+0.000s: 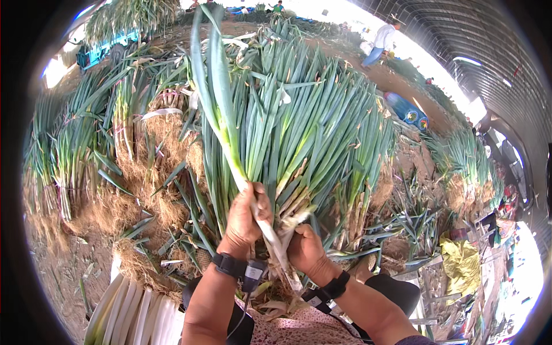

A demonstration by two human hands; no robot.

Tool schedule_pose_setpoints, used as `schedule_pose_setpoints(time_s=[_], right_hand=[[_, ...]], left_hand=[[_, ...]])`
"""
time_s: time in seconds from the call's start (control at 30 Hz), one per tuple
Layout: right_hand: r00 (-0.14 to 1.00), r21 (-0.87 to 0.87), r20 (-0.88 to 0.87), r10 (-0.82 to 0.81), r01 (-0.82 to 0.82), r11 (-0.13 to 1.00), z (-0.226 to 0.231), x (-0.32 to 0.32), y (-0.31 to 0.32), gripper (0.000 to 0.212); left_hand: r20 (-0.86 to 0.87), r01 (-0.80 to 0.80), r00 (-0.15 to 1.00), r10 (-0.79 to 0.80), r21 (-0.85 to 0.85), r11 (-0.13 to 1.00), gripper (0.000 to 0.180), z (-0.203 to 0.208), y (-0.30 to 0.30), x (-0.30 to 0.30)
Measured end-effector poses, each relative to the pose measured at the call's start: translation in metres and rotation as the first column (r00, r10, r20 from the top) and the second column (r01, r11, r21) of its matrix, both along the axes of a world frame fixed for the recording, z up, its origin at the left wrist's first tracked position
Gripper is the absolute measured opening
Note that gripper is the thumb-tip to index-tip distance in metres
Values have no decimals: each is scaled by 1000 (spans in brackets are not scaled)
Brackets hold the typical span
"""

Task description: The person picks up a leek from a pile, peels away the outer layers by hand, and places the cleaned leek onto a separate stack, repeating the process for a second leek.

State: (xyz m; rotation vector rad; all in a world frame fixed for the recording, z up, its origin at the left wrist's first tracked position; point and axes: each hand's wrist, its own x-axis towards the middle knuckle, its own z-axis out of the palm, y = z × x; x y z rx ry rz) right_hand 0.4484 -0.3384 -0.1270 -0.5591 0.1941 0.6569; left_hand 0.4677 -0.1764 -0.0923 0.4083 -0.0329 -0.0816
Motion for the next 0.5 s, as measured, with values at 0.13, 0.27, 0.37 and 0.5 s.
schedule_pose_setpoints(time_s=[0.13, 0.27, 0.37, 0.5], right_hand=[[960, -57, 217, 175, -167, 984, 10, -19, -30, 21], [403, -942, 309, 861, 2, 337, 22, -76, -105, 27], [444, -960, 64, 894, -218, 178, 34, -88, -130, 27], [342, -891, -47, 939, -438, 115, 82, -105, -137, 26]], left_hand=[[-108, -140, 984, 142, 24, 990, 29, -3, 29, 9], [-207, -383, 878, 432, 240, 892, 30, -8, 48, 18], [-269, -379, 823, 500, 395, 837, 30, -5, 33, 16], [-297, -368, 812, 503, 408, 835, 31, -16, 43, 13]])
